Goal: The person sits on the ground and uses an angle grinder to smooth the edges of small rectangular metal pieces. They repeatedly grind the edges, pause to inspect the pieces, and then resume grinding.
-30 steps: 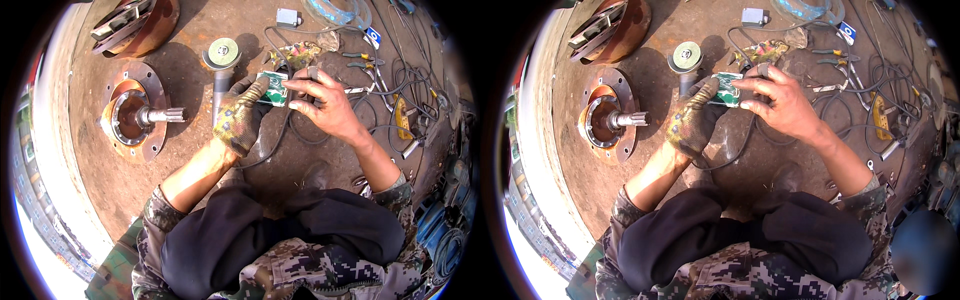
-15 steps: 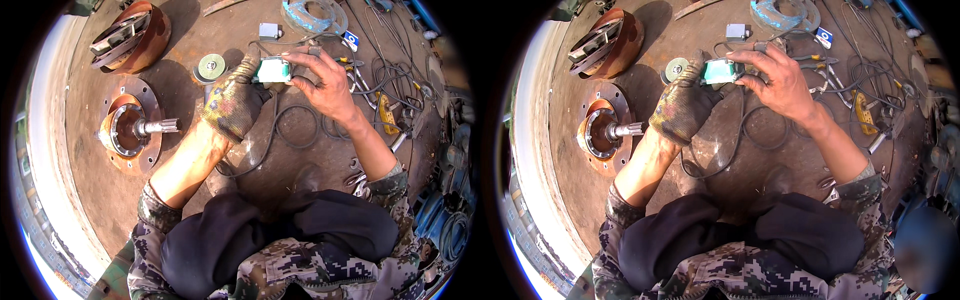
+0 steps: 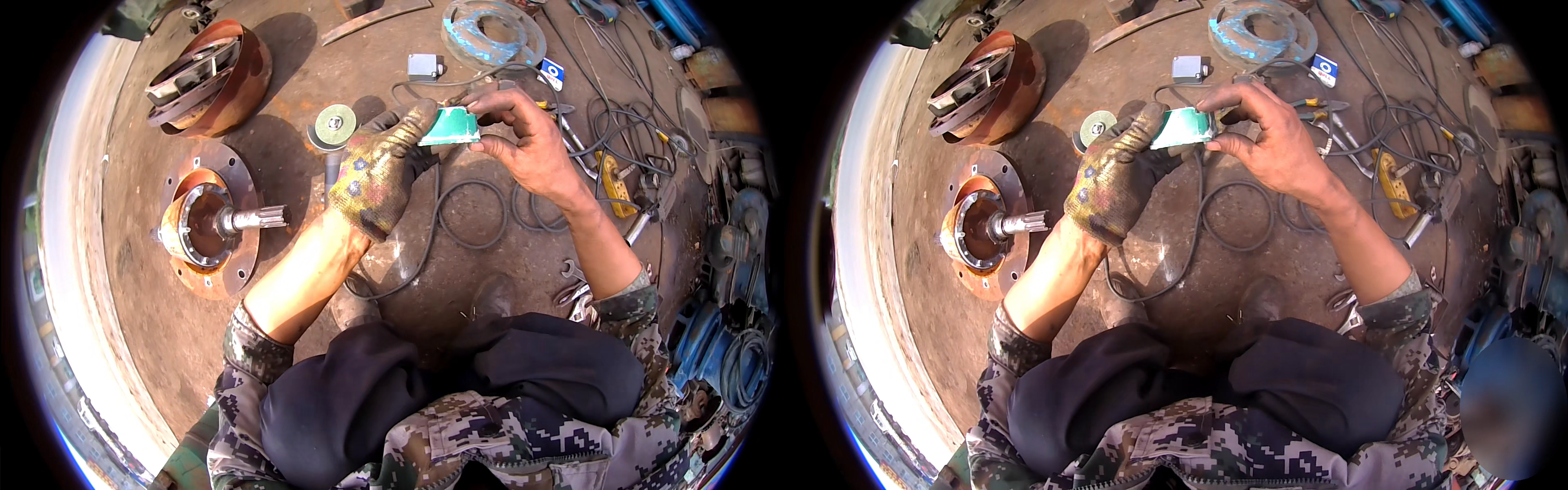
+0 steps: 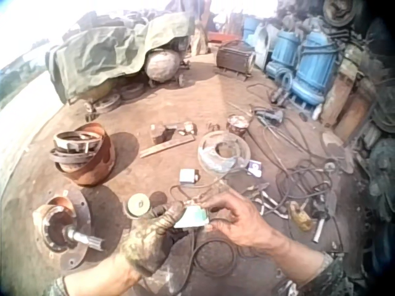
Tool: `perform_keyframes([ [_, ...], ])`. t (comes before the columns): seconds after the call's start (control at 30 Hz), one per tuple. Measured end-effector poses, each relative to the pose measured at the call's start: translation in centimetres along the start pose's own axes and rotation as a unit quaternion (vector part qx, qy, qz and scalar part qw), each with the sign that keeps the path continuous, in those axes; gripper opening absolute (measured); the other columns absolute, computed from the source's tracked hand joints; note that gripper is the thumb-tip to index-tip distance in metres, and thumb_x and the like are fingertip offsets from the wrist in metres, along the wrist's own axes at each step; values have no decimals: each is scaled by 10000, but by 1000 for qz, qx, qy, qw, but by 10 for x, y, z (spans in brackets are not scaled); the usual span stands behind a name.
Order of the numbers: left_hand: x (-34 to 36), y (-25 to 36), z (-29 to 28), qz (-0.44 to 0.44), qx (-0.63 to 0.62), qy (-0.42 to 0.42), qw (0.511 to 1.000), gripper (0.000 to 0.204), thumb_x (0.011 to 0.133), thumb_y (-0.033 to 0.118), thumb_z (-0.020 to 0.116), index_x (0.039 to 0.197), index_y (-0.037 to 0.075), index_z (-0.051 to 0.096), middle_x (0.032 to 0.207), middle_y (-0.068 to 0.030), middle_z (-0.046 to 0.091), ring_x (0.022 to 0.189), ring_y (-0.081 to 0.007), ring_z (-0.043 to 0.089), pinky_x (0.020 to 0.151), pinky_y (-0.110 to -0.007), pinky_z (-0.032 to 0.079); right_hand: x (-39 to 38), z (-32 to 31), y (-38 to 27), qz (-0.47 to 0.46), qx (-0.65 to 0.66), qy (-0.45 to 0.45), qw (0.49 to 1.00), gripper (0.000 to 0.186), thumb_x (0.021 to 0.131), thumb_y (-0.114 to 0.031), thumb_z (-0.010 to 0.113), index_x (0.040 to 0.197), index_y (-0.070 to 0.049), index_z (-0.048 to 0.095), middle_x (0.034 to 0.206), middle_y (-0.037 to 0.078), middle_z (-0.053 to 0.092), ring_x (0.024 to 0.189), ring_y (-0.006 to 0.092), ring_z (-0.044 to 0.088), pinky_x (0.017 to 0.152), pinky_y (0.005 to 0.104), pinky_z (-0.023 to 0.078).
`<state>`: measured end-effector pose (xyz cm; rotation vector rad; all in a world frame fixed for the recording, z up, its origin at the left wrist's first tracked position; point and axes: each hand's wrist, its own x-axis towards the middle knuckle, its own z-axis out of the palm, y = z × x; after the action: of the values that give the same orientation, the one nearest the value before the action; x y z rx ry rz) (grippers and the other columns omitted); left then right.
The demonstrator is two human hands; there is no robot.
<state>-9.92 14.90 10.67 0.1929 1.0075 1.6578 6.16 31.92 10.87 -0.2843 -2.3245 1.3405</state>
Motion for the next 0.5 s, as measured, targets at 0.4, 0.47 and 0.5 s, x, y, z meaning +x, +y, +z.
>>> perform_keyframes([
  [0.4,-2,-5,0,-15,-6,1,1000,349,1071,276,645,1241,-26,681,1177,-116,730,1071,-236,719,984,-386,592,-9,5,2,20,8,10,1000,444,832,-112,857,1246,-108,695,1231,37,706,1205,215,662,1013,377,566],
  [0.47,-2,-6,-1,-12,-12,-6,1000,352,1068,275,651,1249,-24,679,1185,-121,730,1077,-240,719,988,-394,590,-10,5,1,23,7,11,1000,447,831,-123,860,1247,-110,696,1236,36,708,1203,217,664,1008,380,568],
  [0.5,-1,-6,-2,-10,-14,-9,1000,354,1066,275,654,1254,-24,678,1189,-123,730,1079,-243,719,990,-398,589,-10,5,1,26,6,12,1000,447,832,-132,861,1248,-111,696,1239,35,708,1202,218,665,1005,381,569],
])
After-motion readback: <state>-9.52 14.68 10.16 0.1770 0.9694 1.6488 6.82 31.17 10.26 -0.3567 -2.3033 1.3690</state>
